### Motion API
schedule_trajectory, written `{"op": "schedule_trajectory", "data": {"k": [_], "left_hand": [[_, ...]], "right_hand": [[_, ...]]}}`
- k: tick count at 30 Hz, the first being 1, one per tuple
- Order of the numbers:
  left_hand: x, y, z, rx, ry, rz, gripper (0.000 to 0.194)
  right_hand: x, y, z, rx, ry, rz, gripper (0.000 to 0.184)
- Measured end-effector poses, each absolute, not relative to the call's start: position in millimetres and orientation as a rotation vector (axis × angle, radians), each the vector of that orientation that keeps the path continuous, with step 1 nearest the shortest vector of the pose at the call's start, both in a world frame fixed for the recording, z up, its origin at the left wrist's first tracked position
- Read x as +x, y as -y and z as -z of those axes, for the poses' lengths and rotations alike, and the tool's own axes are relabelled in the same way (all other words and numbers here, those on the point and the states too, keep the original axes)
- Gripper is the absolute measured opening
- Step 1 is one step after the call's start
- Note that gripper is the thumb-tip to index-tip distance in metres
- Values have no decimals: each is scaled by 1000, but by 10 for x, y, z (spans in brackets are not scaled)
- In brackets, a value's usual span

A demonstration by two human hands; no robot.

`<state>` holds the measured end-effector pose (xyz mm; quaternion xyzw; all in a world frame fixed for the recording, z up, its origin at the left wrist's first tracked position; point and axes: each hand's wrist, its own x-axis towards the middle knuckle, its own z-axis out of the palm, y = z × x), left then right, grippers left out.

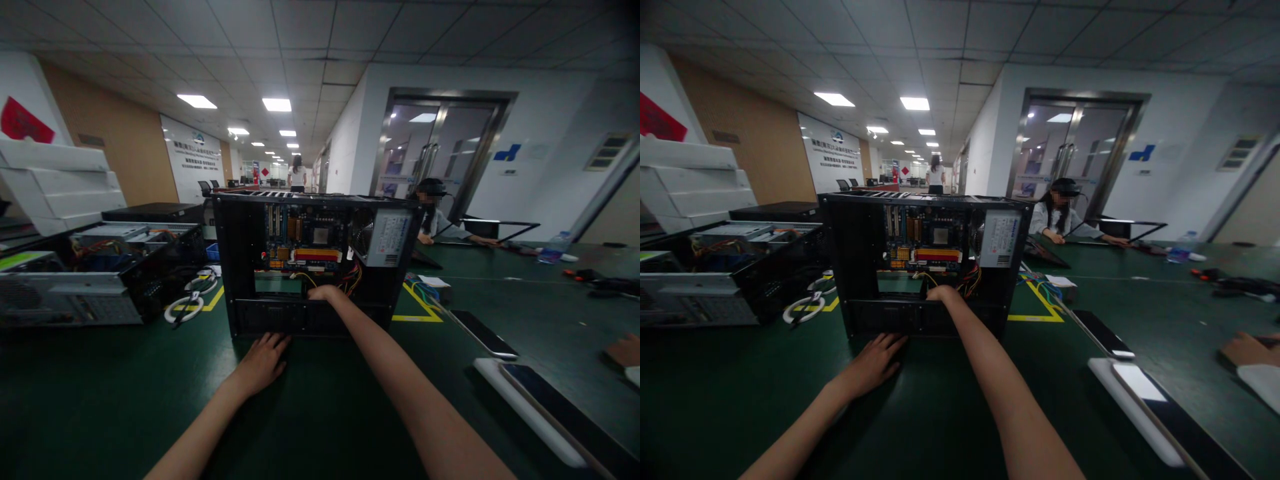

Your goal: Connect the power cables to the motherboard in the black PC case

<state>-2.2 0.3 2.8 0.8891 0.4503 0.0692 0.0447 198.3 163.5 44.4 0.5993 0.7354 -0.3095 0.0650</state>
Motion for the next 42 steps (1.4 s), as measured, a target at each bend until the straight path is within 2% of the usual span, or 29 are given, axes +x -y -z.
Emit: {"op": "schedule_trajectory", "data": {"k": [4, 16, 21, 26, 30, 34, 37, 42], "left_hand": [[-18, -1, -30, 2724, -1380, -211, 52], [-6, 3, -46, 2734, -1391, -186, 53], [8, 7, -64, 2720, -1395, -199, 53], [13, 23, -84, 2736, -1390, -181, 53], [10, 19, -72, 2742, -1389, -181, 53], [-6, -10, -31, 2744, -1385, -200, 52], [-16, -25, -14, 2757, -1367, -223, 52], [-20, -22, -33, 2746, -1353, -231, 51]], "right_hand": [[1988, -1644, -440, 1865, -2131, 970, 16], [1996, -1599, -449, 1753, -2373, 852, 22], [1931, -1521, -548, 1994, -2465, 714, 16], [1915, -1428, -628, 2250, -2434, 977, 28], [1919, -1412, -652, 2430, -2457, 1221, 22], [1961, -1398, -688, 2596, -2306, 1885, 15], [2035, -1402, -700, 2656, -1910, 2370, 11], [2155, -1463, -668, 2631, -1322, 2784, 6]]}}
